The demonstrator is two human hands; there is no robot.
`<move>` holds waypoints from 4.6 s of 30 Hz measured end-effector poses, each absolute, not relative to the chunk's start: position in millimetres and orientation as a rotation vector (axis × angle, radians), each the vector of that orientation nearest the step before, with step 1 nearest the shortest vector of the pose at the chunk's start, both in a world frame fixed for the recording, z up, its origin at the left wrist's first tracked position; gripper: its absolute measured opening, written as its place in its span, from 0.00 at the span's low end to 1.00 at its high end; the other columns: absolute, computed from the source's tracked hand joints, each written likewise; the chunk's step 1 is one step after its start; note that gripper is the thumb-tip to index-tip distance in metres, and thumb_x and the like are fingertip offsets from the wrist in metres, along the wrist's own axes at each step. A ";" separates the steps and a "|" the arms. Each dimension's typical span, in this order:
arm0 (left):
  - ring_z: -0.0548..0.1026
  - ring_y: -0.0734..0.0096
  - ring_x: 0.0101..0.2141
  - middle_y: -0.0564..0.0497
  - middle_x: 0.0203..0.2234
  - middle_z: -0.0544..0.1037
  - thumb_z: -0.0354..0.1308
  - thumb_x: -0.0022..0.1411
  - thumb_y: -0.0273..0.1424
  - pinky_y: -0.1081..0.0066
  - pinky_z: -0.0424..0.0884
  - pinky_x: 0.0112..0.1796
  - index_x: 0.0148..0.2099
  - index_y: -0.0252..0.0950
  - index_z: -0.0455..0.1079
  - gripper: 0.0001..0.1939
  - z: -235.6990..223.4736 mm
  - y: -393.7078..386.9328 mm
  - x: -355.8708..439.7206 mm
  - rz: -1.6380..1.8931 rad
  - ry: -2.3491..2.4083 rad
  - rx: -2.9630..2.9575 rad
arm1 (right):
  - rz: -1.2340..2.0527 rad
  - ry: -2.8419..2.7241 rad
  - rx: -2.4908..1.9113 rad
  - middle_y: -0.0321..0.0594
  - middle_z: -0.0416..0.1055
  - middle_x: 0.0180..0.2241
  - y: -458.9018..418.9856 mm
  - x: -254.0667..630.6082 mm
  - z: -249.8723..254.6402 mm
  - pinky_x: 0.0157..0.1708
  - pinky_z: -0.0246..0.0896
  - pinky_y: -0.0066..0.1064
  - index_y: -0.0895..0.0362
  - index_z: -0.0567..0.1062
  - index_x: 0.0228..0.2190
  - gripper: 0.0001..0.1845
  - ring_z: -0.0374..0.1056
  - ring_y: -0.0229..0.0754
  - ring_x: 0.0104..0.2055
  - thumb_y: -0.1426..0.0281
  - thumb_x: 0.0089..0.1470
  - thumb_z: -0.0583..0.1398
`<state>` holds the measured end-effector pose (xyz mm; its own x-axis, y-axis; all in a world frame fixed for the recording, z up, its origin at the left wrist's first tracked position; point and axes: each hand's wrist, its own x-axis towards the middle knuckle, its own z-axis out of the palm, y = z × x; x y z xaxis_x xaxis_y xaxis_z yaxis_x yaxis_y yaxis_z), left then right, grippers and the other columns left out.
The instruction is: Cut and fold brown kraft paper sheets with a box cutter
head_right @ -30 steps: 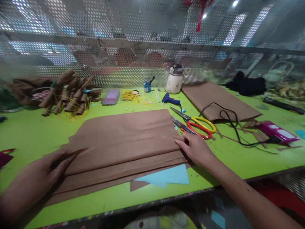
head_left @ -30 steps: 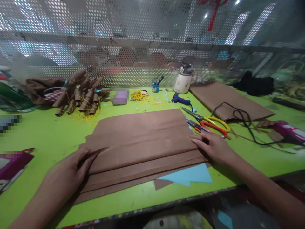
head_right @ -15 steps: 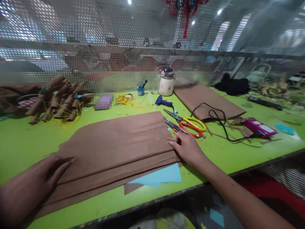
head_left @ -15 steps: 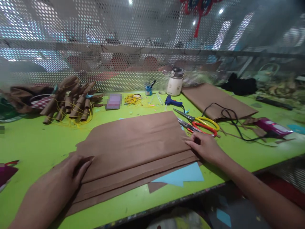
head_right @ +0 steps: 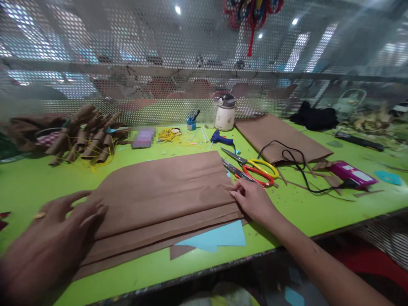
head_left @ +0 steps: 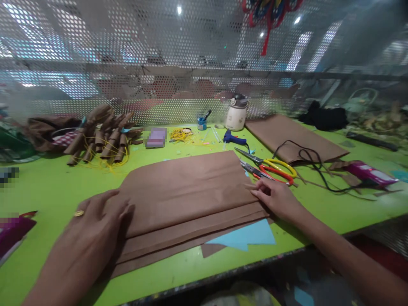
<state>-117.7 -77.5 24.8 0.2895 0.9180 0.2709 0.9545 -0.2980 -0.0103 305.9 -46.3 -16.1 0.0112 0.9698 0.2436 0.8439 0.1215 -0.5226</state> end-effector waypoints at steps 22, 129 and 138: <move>0.45 0.53 0.67 0.49 0.68 0.48 0.45 0.67 0.51 0.49 0.47 0.63 0.70 0.46 0.43 0.35 11.0 -79.0 -39.2 -0.100 -1.084 -2.996 | 0.289 -1.807 -1.691 0.36 0.71 0.22 -50.8 307.6 -16.3 0.26 0.60 0.33 0.56 0.74 0.35 0.14 0.65 0.42 0.23 0.59 0.51 0.59; 0.45 0.53 0.67 0.47 0.68 0.49 0.45 0.67 0.51 0.51 0.44 0.64 0.70 0.43 0.45 0.35 13.6 -82.1 -37.5 -0.123 -1.061 -2.871 | 0.408 -2.390 -1.359 0.39 0.71 0.27 8.0 254.2 10.5 0.30 0.53 0.29 0.57 0.69 0.29 0.04 0.63 0.39 0.29 0.74 0.56 0.57; 0.47 0.51 0.67 0.43 0.67 0.51 0.42 0.67 0.53 0.49 0.47 0.62 0.70 0.41 0.48 0.36 20.8 -86.3 -33.0 -0.036 -1.206 -2.964 | 0.397 -2.427 -1.337 0.40 0.71 0.27 12.4 255.1 0.1 0.29 0.53 0.30 0.56 0.67 0.29 0.05 0.63 0.41 0.28 0.71 0.58 0.55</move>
<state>-33.0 -86.3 20.8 0.7161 0.6980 -0.0013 0.6967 -0.7147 0.0624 255.1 12.4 0.1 -0.4993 0.8517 0.1592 0.7565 0.5181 -0.3992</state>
